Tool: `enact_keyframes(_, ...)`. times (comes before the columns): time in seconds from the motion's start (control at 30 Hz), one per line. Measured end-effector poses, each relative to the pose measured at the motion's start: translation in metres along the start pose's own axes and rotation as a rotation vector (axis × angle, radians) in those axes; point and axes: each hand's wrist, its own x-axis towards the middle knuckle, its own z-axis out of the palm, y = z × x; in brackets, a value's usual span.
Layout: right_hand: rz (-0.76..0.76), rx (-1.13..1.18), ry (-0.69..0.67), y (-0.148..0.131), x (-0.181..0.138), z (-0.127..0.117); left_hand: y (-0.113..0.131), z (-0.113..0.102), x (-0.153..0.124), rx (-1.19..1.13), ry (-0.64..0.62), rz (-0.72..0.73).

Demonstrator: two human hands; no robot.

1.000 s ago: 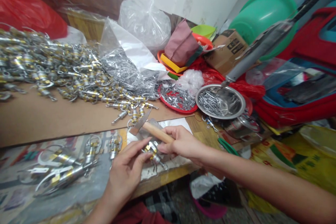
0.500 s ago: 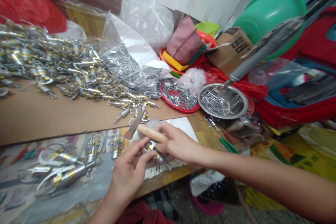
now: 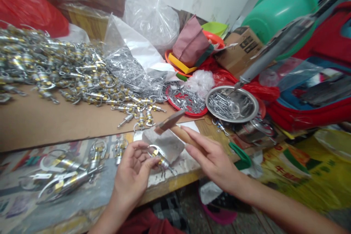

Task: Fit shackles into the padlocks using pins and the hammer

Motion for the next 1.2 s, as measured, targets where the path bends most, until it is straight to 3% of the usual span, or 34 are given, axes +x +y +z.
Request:
enact_keyframes(0.13,-0.145,-0.285,-0.044,-0.003,-0.020,-0.017,-0.001,0.000,0.001,-0.003,-0.005,-0.005)
enact_keyframes(0.27,-0.253,-0.352,0.100,-0.005,-0.023,-0.013,0.000,0.000,0.001,-0.006,-0.012,-0.011)
enact_keyframes(0.4,-0.188,-0.467,-0.025,-0.005,-0.023,-0.005,0.002,0.000,0.001,-0.012,-0.015,-0.003)
enact_keyframes(0.5,-0.176,-0.425,0.060,-0.004,-0.031,0.000,0.001,0.000,0.002,-0.022,0.001,-0.006)
enact_keyframes(0.6,-0.164,-0.395,0.023,-0.001,-0.039,0.004,0.001,0.000,0.002,-0.038,0.017,-0.021)
enact_keyframes(0.7,-0.049,-0.237,0.074,0.014,-0.038,0.005,0.004,-0.002,0.001,0.070,0.024,-0.071)
enact_keyframes(0.8,0.134,-0.085,0.178,0.041,-0.025,-0.001,0.008,-0.006,0.001,0.294,-0.011,-0.123)
enact_keyframes(0.9,0.255,-0.064,0.011,0.063,-0.006,-0.008,0.009,-0.012,0.003,0.482,-0.012,0.038)
enact_keyframes(1.0,0.220,-0.170,-0.113,0.072,0.019,-0.008,0.008,-0.017,0.006,0.597,-0.045,0.210)
enact_keyframes(1.2,0.270,-0.361,0.094,0.090,0.101,0.000,0.008,-0.018,0.008,0.648,-0.095,0.267)
